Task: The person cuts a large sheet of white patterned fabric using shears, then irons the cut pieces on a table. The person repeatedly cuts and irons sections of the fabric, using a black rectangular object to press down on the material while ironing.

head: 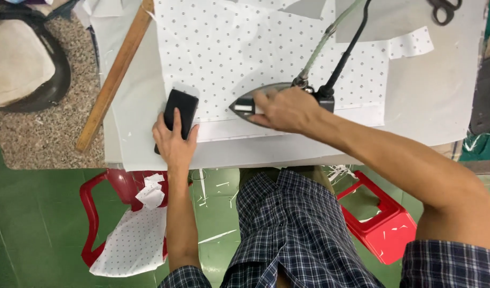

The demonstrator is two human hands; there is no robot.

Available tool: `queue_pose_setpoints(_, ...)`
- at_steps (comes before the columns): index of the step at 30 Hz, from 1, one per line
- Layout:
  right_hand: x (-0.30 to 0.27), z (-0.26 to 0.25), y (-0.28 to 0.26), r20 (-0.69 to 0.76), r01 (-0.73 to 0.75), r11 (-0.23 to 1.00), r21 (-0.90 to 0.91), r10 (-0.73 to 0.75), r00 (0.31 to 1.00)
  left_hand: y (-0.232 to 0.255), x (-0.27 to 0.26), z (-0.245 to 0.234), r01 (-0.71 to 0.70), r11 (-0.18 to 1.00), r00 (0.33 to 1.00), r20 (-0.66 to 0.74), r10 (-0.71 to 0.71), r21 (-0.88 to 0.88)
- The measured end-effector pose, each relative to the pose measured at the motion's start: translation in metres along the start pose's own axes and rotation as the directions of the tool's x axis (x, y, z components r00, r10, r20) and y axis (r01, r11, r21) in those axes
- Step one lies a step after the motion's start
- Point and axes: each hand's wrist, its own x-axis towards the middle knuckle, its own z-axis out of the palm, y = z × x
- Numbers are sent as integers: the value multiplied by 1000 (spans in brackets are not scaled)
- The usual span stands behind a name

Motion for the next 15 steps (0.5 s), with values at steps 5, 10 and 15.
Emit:
queue_pose_setpoints(5, -37, 73, 6, -106, 34, 999, -30, -37, 994, 5, 1, -1, -54, 996, 996, 62, 58, -66)
queue_pose_setpoints(10, -91, 100, 36, -217, 74, 997, -26, -77, 973, 64, 13, -16, -5, 971, 888, 446, 114, -238)
queue_pose_setpoints(15, -164, 86, 92, -135, 68, 998, -1, -67, 989, 93, 38, -27, -72, 997, 967, 242, 77, -29)
